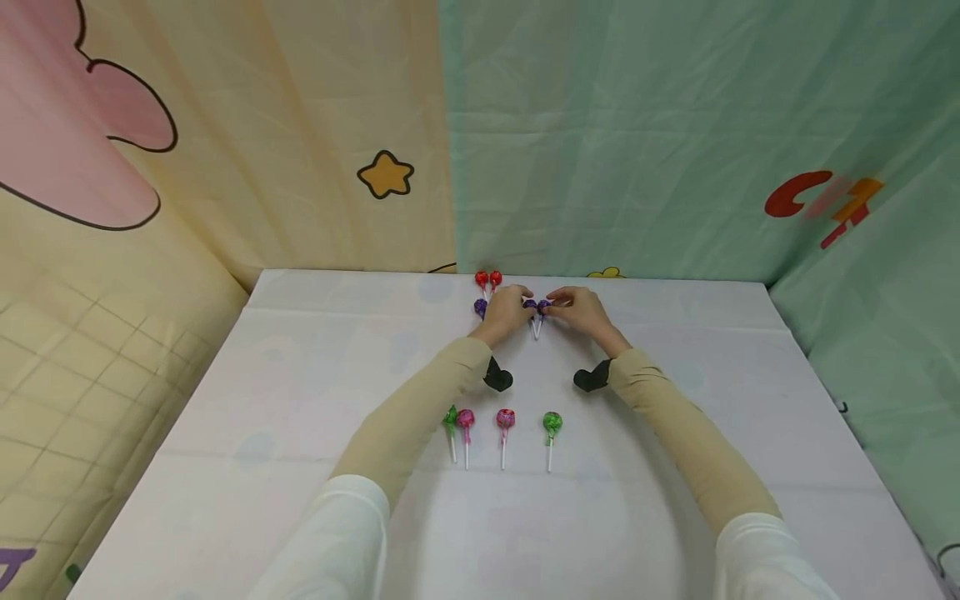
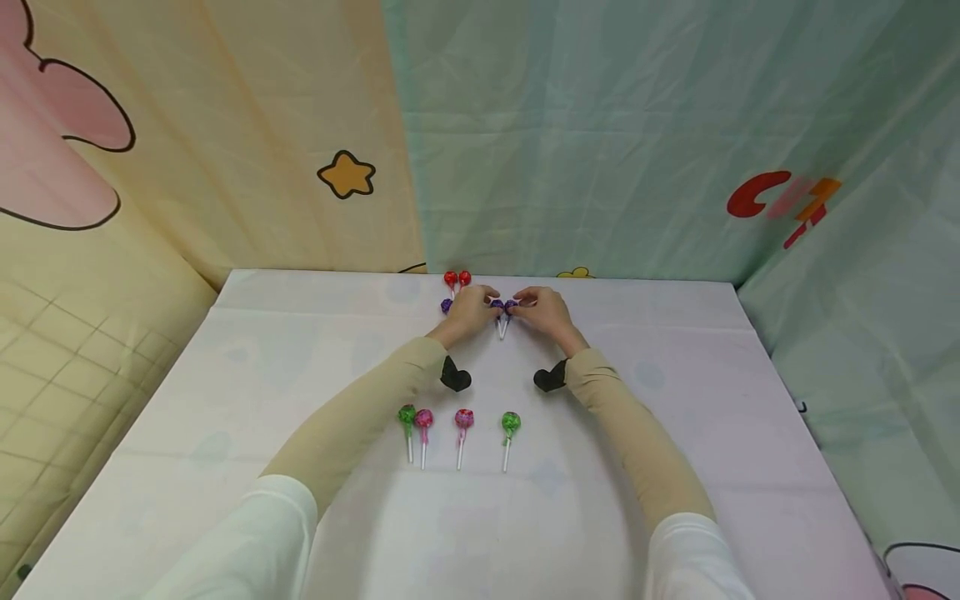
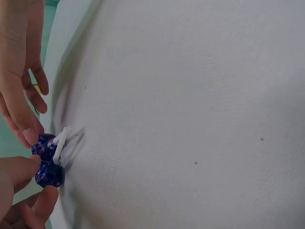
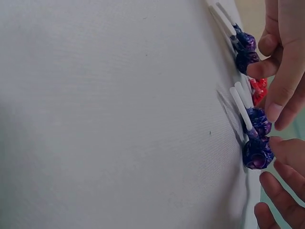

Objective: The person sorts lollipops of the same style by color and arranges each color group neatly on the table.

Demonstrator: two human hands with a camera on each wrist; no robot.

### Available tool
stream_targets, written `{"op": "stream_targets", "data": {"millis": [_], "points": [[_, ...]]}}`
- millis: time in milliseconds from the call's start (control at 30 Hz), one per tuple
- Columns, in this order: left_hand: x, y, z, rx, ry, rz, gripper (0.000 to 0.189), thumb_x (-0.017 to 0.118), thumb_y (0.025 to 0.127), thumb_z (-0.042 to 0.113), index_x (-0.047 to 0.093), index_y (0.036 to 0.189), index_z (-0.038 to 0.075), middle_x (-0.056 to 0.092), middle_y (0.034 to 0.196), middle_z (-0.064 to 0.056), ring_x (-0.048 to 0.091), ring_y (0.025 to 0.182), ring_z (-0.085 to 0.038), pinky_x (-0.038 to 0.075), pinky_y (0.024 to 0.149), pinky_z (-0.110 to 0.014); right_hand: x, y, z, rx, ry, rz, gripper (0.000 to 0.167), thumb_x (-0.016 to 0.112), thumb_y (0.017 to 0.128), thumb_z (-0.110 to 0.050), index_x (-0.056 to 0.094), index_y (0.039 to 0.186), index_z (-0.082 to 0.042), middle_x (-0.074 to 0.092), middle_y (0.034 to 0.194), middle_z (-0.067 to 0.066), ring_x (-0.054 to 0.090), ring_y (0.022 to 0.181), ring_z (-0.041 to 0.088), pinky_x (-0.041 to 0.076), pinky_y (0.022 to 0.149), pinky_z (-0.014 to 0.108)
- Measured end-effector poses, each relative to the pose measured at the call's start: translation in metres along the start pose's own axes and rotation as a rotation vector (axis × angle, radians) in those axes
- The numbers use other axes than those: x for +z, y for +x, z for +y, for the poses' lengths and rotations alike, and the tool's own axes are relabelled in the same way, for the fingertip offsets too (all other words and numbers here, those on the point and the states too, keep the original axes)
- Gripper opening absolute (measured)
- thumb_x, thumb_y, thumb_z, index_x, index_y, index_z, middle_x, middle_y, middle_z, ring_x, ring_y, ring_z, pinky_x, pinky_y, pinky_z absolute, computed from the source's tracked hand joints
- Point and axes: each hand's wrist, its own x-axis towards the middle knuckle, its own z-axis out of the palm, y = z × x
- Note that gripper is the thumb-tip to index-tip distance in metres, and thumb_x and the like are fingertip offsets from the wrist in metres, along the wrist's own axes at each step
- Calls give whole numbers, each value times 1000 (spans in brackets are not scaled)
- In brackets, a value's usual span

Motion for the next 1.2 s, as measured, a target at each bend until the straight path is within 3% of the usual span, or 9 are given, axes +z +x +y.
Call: {"op": "stream_targets", "data": {"millis": [333,533,667,1200], "points": [[-6,-4,-5,36,-32,46,32,67,91,21,67,120,10,69,117,-9,64,107,-21,51,89,-33,-4,-8,-6,-19,-14,30,35,67,89,-22,66,118,-3,68,115,20,59,105,34,47,91,45],[-16,-13,-5,78,-90,57,30,68,90,21,68,118,10,70,114,-10,66,104,-22,52,86,-36,-6,-16,-10,-83,-5,59,32,68,89,-19,66,116,-1,69,112,21,61,105,33,46,94,45],[-21,-20,-6,67,-96,71,29,68,90,22,69,117,12,71,112,-7,66,103,-21,51,86,-36,-7,-28,-13,-106,-1,66,31,68,89,-17,66,115,0,69,111,22,62,104,34,47,93,45],[-47,-69,-16,76,-161,81,27,66,91,25,69,116,14,72,110,-6,65,102,-23,51,82,-38,-6,-75,-22,-189,24,92,29,69,88,-16,67,114,-1,70,105,21,60,99,36,47,90,51]]}}
